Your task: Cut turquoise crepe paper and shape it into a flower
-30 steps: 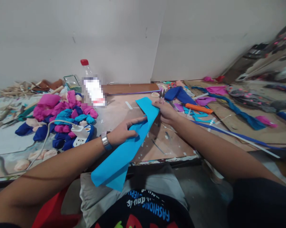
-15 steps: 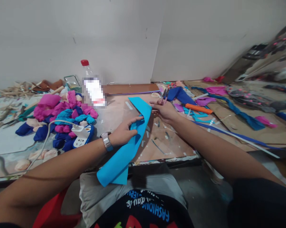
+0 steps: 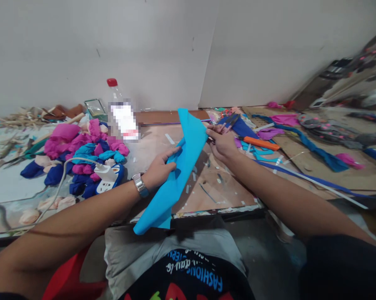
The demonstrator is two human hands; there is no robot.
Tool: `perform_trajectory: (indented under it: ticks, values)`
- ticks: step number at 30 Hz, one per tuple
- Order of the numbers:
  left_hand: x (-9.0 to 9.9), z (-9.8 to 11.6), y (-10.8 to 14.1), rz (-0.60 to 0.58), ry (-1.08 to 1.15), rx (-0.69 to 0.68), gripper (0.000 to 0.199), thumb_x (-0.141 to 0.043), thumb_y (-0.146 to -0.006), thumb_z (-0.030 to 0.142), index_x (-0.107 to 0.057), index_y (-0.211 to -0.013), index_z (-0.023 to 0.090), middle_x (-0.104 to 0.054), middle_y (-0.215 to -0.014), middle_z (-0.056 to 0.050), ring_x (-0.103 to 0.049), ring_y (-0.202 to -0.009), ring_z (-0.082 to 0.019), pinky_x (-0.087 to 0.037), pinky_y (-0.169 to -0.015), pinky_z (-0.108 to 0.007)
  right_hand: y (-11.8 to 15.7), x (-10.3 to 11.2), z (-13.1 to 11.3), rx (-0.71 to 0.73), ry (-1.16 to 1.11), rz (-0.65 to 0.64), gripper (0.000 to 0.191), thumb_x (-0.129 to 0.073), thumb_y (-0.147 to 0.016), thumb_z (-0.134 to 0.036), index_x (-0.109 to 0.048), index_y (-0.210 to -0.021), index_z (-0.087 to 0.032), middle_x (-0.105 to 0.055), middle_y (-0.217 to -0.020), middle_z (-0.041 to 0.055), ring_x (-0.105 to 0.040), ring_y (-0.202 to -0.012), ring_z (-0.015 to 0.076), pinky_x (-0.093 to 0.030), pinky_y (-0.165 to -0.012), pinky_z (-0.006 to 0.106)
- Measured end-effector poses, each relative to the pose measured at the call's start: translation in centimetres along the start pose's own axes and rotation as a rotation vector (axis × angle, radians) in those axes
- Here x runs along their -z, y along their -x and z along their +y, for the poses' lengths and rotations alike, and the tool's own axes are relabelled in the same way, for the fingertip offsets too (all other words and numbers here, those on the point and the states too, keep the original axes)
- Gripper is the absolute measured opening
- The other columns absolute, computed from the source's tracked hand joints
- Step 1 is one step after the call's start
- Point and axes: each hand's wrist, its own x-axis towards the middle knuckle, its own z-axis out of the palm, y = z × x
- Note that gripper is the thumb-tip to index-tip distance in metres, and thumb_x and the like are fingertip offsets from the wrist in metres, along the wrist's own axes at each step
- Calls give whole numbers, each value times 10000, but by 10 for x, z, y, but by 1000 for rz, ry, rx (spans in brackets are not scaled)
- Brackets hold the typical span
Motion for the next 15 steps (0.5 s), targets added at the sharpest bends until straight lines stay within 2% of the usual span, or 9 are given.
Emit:
perform_trajectory:
  ticks: [4, 9, 12, 15]
  values:
    - [2, 3, 1, 100, 15, -37, 759, -587, -700, 119, -588, -1454, 210, -579, -1501, -43, -579, -1304, -294, -449, -1134, -431, 0, -1, 0, -7, 0, 0, 501, -860, -600, -191, -369, -693, -225, -621, -814, -63, -585, -807, 125, -493, -688, 250]
    - [6, 3, -4, 237, 64, -57, 749, -602, -749, 125, -544, -1486, 243, -500, -1572, -32, -475, -1430, -285, -385, -1193, -424, 1, -2, -3, -90, 133, 69, 435, -830, -660, -236, -397, -701, -224, -649, -885, -39, -583, -808, 129, -459, -620, 237]
    - [9, -2, -7, 335, 96, -86, 674, -621, -791, 129, -573, -1451, 260, -461, -1601, -15, -407, -1488, -257, -323, -1240, -414, 3, -3, -5, -130, 148, 35, 445, -833, -680, -267, -390, -713, -227, -633, -840, -40, -585, -758, 129, -465, -602, 246]
    - [9, -7, -11, 386, 147, -118, 607, -631, -845, 170, -570, -1442, 261, -484, -1584, -28, -448, -1460, -240, -362, -1221, -408, 5, -5, -6, -190, 127, -15, 443, -850, -658, -255, -411, -714, -226, -639, -833, -35, -623, -774, 142, -502, -627, 263]
